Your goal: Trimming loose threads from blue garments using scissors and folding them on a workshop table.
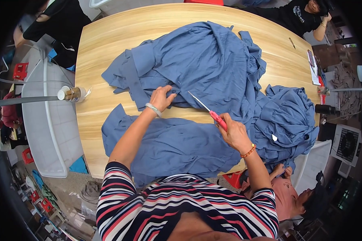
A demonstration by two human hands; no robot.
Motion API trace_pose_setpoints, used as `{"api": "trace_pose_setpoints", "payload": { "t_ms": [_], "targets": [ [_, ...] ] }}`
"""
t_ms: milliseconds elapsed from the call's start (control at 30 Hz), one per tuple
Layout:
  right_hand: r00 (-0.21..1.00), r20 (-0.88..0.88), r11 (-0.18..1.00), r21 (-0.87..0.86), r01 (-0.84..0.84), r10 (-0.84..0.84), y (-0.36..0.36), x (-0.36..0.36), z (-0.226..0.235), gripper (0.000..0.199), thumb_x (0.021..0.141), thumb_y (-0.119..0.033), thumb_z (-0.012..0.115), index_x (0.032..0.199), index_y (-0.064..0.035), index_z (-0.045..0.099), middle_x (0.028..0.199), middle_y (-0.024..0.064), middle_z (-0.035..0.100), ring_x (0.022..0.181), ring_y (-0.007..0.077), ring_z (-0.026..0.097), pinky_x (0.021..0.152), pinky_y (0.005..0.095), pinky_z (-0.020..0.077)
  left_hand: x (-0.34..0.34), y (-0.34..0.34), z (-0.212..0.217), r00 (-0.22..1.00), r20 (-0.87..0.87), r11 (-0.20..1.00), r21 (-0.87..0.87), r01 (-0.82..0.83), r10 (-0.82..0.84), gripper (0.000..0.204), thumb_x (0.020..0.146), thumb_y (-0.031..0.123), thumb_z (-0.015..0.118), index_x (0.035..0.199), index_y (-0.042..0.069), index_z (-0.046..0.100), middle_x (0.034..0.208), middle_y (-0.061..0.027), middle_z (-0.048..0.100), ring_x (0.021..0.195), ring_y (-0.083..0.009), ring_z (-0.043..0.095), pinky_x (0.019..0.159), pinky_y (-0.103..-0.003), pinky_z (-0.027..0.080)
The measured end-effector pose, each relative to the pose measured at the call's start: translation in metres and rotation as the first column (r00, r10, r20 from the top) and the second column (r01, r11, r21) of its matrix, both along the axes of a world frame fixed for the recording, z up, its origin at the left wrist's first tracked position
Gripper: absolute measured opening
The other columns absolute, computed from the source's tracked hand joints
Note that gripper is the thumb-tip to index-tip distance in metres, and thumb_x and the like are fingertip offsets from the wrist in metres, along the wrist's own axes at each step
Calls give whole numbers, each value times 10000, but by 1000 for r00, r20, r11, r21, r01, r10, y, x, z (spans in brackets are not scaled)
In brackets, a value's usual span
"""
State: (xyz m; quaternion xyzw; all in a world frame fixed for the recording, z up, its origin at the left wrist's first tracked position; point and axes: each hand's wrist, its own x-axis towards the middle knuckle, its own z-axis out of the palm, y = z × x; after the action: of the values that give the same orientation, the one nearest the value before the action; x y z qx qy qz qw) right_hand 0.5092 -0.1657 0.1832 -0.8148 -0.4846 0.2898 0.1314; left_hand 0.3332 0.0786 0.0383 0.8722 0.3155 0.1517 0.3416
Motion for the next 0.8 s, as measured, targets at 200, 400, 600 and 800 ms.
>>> {"api": "trace_pose_setpoints", "payload": {
  "t_ms": [200, 400, 600, 800],
  "targets": [
    [985, 29, 983, -73, -169, 172, 0, -19, 20, 268, 853, -268, 614, 1025, -84, 521, 651, 175, 605, 656, 374, 616, 595, 457, 467, 10, -1, 0, 943, 165, 540, -842, -18, 289, 139, 824, 131, 690, 807, -4, 660, 716, 63, 578, 629, -23, 457, 555, -212, 378],
    [989, 19, 989, -12, -145, 146, 0, -19, 28, 266, 856, -289, 601, 976, -66, 519, 656, 191, 615, 650, 386, 622, 608, 491, 480, 12, -3, 0, 887, 203, 397, -917, 25, 414, 144, 847, 126, 673, 958, 37, 657, 749, 32, 593, 607, -45, 491, 528, -217, 377],
    [991, -88, 995, -14, -98, 97, -24, -17, 8, 275, 875, -297, 574, 1041, -93, 493, 769, 188, 641, 752, 381, 634, 643, 475, 486, 32, 22, 27, 921, 96, 131, -990, 50, 378, 297, 869, 365, 653, 968, 114, 529, 699, -34, 591, 496, -92, 484, 453, -238, 355],
    [996, -28, 996, 21, -87, 88, -55, -28, -9, 262, 880, -294, 558, 1027, -88, 490, 752, 182, 638, 730, 380, 632, 616, 480, 481, 74, 12, 17, 905, 153, 900, -259, -352, 398, 475, 840, 356, 657, 799, -116, 620, 759, -297, 619, 666, -369, 602, 662, -432, 433]
  ]
}}
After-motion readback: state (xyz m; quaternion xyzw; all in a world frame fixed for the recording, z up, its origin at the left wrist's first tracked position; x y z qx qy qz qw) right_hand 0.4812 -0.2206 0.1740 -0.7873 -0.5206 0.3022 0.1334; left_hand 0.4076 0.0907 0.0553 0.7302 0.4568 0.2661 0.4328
